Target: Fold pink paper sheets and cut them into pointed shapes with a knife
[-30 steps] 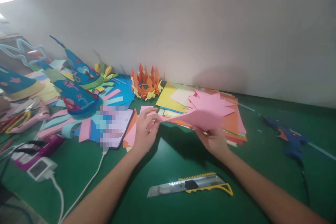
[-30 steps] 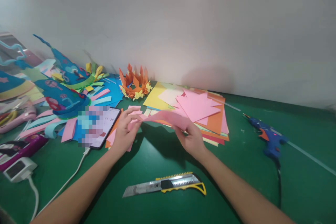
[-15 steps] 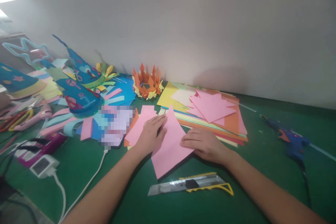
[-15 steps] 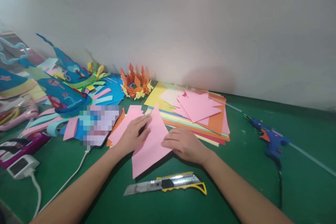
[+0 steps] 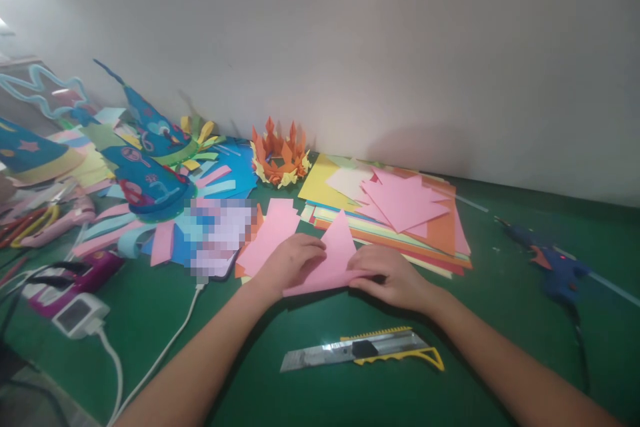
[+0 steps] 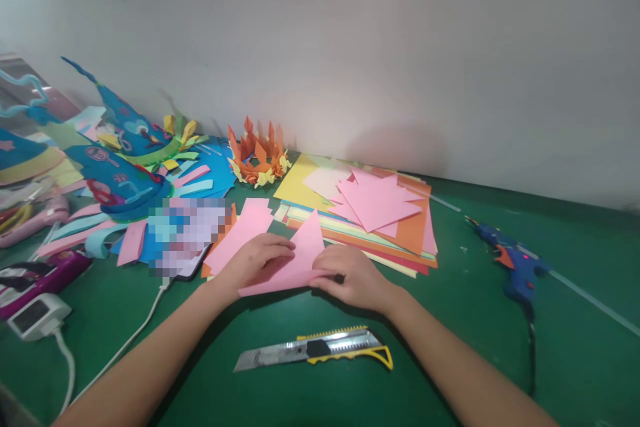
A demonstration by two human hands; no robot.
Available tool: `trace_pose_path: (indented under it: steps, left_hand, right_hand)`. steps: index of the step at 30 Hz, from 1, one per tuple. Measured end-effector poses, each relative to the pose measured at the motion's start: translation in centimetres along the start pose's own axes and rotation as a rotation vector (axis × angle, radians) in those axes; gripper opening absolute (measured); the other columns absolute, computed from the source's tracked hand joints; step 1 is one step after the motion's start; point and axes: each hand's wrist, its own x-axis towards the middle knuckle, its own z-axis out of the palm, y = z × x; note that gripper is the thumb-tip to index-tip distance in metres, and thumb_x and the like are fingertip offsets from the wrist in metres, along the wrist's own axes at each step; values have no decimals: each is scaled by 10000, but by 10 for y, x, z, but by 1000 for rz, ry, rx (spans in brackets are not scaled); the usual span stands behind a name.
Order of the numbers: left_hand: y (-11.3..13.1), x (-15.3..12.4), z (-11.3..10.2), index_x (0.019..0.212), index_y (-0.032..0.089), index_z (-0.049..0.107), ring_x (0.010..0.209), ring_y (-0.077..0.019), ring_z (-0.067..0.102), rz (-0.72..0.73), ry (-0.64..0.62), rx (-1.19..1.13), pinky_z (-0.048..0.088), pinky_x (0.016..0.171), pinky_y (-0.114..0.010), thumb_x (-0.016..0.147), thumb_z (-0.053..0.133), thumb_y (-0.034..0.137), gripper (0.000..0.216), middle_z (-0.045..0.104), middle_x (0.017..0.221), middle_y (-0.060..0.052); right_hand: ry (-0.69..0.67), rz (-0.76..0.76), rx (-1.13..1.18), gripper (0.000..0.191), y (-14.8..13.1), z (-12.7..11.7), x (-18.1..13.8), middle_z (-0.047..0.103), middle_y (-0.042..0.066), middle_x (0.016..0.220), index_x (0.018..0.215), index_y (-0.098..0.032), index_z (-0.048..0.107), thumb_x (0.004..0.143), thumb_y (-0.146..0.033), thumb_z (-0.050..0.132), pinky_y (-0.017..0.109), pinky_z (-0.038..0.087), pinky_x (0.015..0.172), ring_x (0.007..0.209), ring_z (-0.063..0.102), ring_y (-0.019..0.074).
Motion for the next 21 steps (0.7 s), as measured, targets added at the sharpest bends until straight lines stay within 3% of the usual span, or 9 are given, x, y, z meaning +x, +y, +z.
trace_pose_path:
  steps: [3, 6, 11, 14, 18, 21]
  left_hand:
    - [-1, 0, -7, 885, 184, 715, 904, -204, 670, -114, -59, -175, 507, 807, -312, 917, 483, 313, 267, 722, 971, -98]
    - [5, 0, -19, 928, 184, 711, 855, -200, 669, -365, -70, -359, 505, 759, -289, 918, 472, 424, 338, 726, 927, -72]
    - [14, 0, -33, 981, 140, 686, 940, -221, 662, -624, -83, -762, 509, 849, -342, 910, 351, 606, 578, 702, 1016, -123]
    - [13, -2, -35, 976, 141, 683, 960, -230, 661, -639, -139, -869, 517, 859, -361, 854, 446, 637, 562, 688, 1051, -139]
    - [13, -5, -36, 953, 182, 696, 950, -203, 653, -507, -254, -640, 516, 835, -314, 758, 696, 432, 317, 666, 1130, -105]
    - [17, -5, -36, 929, 192, 711, 935, -197, 650, -417, -255, -484, 511, 807, -293, 743, 718, 359, 250, 638, 1203, -101]
  right_hand:
    - [55, 150, 0, 213, 5, 2, -1, 649, 22, 718, 796, -194, 631, 888, -375, 567, 274, 417, 603, 657, 565, 156]
    - [75, 290, 13, 274, 8, 2, -1, 589, -7, 642, 714, -192, 599, 878, -409, 559, 254, 377, 549, 590, 513, 138]
    - [76, 380, 23, 290, 7, 5, 3, 559, -21, 631, 686, -186, 580, 850, -425, 576, 246, 347, 536, 581, 478, 131]
    - [30, 364, 11, 283, 5, 7, 5, 563, -16, 628, 696, -183, 602, 841, -426, 593, 248, 339, 539, 583, 482, 133]
    - [-13, 314, -42, 276, 4, 7, 4, 552, -8, 618, 698, -182, 610, 832, -422, 620, 253, 321, 536, 577, 467, 134]
    - [-17, 225, -91, 324, 5, 7, 2, 517, -6, 594, 646, -184, 560, 864, -422, 578, 262, 315, 550, 587, 452, 141]
